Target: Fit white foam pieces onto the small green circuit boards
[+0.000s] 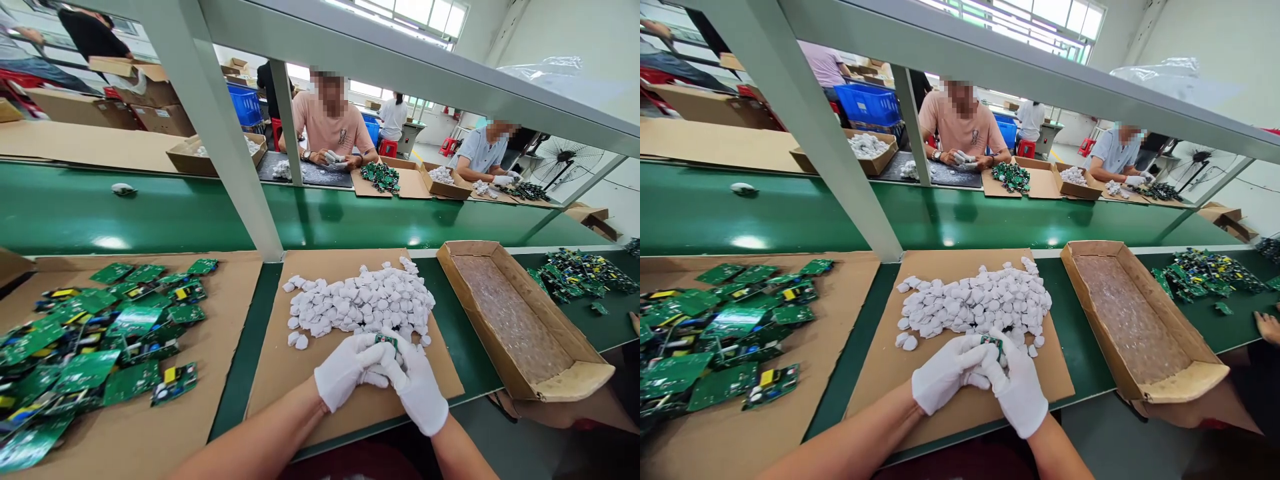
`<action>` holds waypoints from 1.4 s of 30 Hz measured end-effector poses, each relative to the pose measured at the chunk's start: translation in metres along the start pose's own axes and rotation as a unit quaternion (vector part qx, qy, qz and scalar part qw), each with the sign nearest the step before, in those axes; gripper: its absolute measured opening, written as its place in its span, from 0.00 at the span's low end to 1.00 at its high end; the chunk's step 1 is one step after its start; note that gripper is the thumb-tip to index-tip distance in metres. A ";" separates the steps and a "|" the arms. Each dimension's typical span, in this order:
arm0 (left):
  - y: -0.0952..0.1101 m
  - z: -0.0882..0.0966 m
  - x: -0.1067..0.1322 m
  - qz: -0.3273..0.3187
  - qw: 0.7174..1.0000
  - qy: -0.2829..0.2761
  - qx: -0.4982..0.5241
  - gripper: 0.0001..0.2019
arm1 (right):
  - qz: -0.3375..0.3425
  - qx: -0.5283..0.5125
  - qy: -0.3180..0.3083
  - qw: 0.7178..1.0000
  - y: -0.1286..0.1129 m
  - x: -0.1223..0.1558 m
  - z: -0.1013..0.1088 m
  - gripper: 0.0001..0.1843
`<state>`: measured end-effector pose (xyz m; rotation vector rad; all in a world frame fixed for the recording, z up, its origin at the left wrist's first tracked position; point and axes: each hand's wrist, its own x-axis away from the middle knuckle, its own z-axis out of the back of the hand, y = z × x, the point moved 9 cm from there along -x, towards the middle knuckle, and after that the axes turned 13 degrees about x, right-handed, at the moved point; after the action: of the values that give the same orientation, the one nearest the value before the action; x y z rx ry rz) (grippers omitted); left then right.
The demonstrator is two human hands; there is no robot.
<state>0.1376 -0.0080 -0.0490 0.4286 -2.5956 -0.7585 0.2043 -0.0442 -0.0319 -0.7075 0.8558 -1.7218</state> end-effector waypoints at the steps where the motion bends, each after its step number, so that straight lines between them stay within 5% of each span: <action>1: 0.000 0.001 -0.001 -0.005 1.000 0.012 -0.012 0.12 | 0.000 0.001 0.005 1.000 0.002 0.000 0.000 0.26; 9: 0.010 -0.020 0.005 -0.042 0.993 -0.050 -0.101 0.13 | -0.008 -0.116 0.013 0.993 0.005 -0.004 0.008 0.28; 17: 0.012 -0.027 0.012 -0.069 0.989 -0.056 -0.118 0.11 | -0.027 -0.020 0.047 0.998 -0.006 -0.003 0.011 0.23; 27: 0.007 -0.006 0.003 -0.057 0.998 0.020 -0.014 0.13 | 0.002 -0.050 0.026 0.998 -0.007 0.001 0.003 0.28; 33: 0.010 -0.022 0.006 -0.033 0.996 -0.058 0.059 0.14 | -0.019 -0.084 0.004 0.996 -0.004 -0.004 0.007 0.27; 42: 0.006 -0.019 0.006 -0.037 0.997 -0.060 0.043 0.15 | -0.021 -0.024 0.059 0.998 0.003 -0.002 0.011 0.23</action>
<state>0.1397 -0.0137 -0.0291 0.5231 -2.7457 -0.7187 0.2150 -0.0456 -0.0283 -0.6652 0.9734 -1.8007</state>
